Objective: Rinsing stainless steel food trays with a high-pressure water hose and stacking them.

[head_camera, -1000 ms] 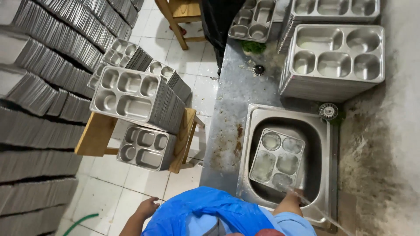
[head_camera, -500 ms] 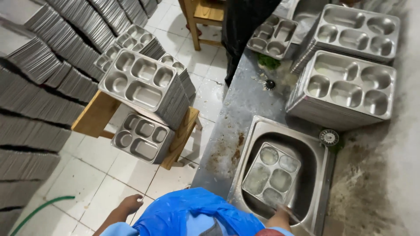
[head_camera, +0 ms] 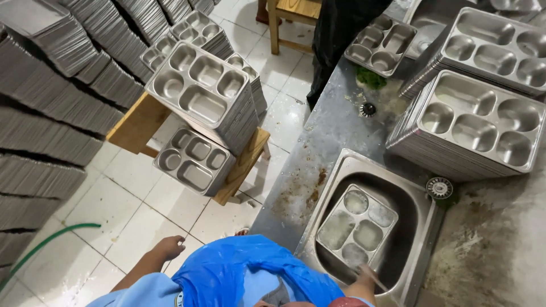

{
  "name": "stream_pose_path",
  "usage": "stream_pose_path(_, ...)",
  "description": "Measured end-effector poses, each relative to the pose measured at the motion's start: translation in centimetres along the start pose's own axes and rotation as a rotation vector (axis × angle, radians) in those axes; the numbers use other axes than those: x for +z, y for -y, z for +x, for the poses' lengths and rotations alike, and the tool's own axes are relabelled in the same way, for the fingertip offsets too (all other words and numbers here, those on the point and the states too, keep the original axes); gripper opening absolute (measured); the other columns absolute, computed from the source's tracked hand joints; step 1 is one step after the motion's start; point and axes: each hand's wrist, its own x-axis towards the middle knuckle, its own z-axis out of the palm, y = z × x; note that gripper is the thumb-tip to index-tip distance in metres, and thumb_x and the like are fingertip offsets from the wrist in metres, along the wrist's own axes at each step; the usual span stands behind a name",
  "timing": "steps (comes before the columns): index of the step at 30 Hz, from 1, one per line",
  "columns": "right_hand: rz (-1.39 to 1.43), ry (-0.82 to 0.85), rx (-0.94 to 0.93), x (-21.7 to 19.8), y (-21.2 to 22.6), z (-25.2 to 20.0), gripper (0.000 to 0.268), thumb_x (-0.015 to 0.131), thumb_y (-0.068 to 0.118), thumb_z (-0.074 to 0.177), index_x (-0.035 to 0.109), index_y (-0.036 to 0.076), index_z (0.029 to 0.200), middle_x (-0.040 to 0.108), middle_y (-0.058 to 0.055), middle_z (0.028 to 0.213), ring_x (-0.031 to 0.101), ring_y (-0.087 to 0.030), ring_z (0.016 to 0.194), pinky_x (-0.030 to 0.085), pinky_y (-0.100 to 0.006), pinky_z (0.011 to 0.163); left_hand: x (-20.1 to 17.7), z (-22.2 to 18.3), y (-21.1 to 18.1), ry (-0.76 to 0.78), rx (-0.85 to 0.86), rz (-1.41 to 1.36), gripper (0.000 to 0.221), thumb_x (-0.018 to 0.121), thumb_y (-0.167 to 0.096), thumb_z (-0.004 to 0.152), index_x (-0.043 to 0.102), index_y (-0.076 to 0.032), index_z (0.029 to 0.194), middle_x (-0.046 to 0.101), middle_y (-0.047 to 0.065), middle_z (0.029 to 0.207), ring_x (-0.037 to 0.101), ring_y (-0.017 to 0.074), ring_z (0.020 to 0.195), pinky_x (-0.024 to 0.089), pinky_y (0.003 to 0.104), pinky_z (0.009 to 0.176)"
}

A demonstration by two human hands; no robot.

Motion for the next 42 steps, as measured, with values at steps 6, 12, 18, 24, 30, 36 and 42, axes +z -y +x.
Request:
stream_pose_path(6,0.233,0.0,0.005,-2.2,2.4,-9.3,0.035,0.051,-0.008,0.074,0.046,0.0,0.108,0.042,-0.02,0.115,0.049,-0.041,0.097,0.055,-0.053,0.065,0.7,1.7,1.3,-0.054,0.056,-0.022,0.047,0.055,-0.041,0.084,0.053,-0.026,0.128,0.056,0.004,0.13,0.052,0.0234,0.121,0.042,0.033,0.101)
stream_pose_path(12,0.254,0.007,-0.108,-2.6,2.6,-12.2,0.028,0.055,-0.007,0.074,0.052,0.0,0.101,0.053,-0.02,0.094,0.062,-0.035,0.078,0.058,-0.04,0.059,1.2,1.7,-0.5,-0.021,0.063,-0.073,0.045,0.055,-0.04,0.084,0.054,-0.026,0.127,0.053,0.002,0.134,0.048,0.022,0.125,0.039,0.032,0.103)
stream_pose_path(18,0.564,-0.101,-0.267,-0.9,2.6,-14.2,0.028,0.061,0.0,0.073,0.056,0.02,0.091,0.058,-0.006,0.079,0.056,-0.017,0.07,0.047,-0.041,0.051,2.6,3.8,0.0,0.007,0.148,-0.031,0.049,0.051,-0.042,0.084,0.051,-0.023,0.129,0.052,0.006,0.134,0.046,0.0253,0.125,0.037,0.034,0.104)
stream_pose_path(24,0.081,-0.222,-0.369,-1.5,2.9,-7.2,0.037,0.058,0.012,0.085,0.055,0.003,0.12,0.058,-0.026,0.109,0.056,-0.039,0.107,0.052,-0.049,0.072,2.7,4.9,2.6,0.013,0.136,-0.062,0.048,0.056,-0.041,0.086,0.055,-0.022,0.13,0.064,0.014,0.119,0.053,0.0304,0.12,0.041,0.043,0.101)
stream_pose_path(30,0.388,-0.06,-0.215,-6.4,8.6,-22.6,0.015,0.055,-0.001,0.079,0.054,-0.002,0.094,0.053,-0.017,0.079,0.062,-0.025,0.06,0.059,-0.03,0.045,0.4,5.5,3.9,0.055,0.148,-0.036,0.046,0.058,-0.042,0.086,0.056,-0.022,0.128,0.068,0.01,0.11,0.056,0.0315,0.115,0.042,0.043,0.098)
stream_pose_path(36,0.688,0.104,0.006,-11.3,3.0,-19.8,0.014,0.05,0.001,0.082,0.042,-0.006,0.092,0.042,-0.011,0.077,0.053,-0.019,0.054,0.052,-0.019,0.044,-3.7,9.4,-4.4,-0.024,0.409,0.063,0.041,0.057,-0.033,0.089,0.056,-0.021,0.128,0.064,0.012,0.115,0.054,0.0336,0.115,0.042,0.047,0.097)
stream_pose_path(42,0.895,0.157,0.038,-15.1,0.9,-25.2,0.022,0.054,-0.003,0.075,0.042,-0.008,0.093,0.051,-0.019,0.078,0.065,-0.027,0.058,0.061,-0.018,0.049,-6.8,2.1,-25.1,-0.154,1.099,0.175,0.04,0.06,-0.016,0.087,0.055,-0.01,0.127,0.056,0.027,0.116,0.06,0.0399,0.103,0.048,0.047,0.088)
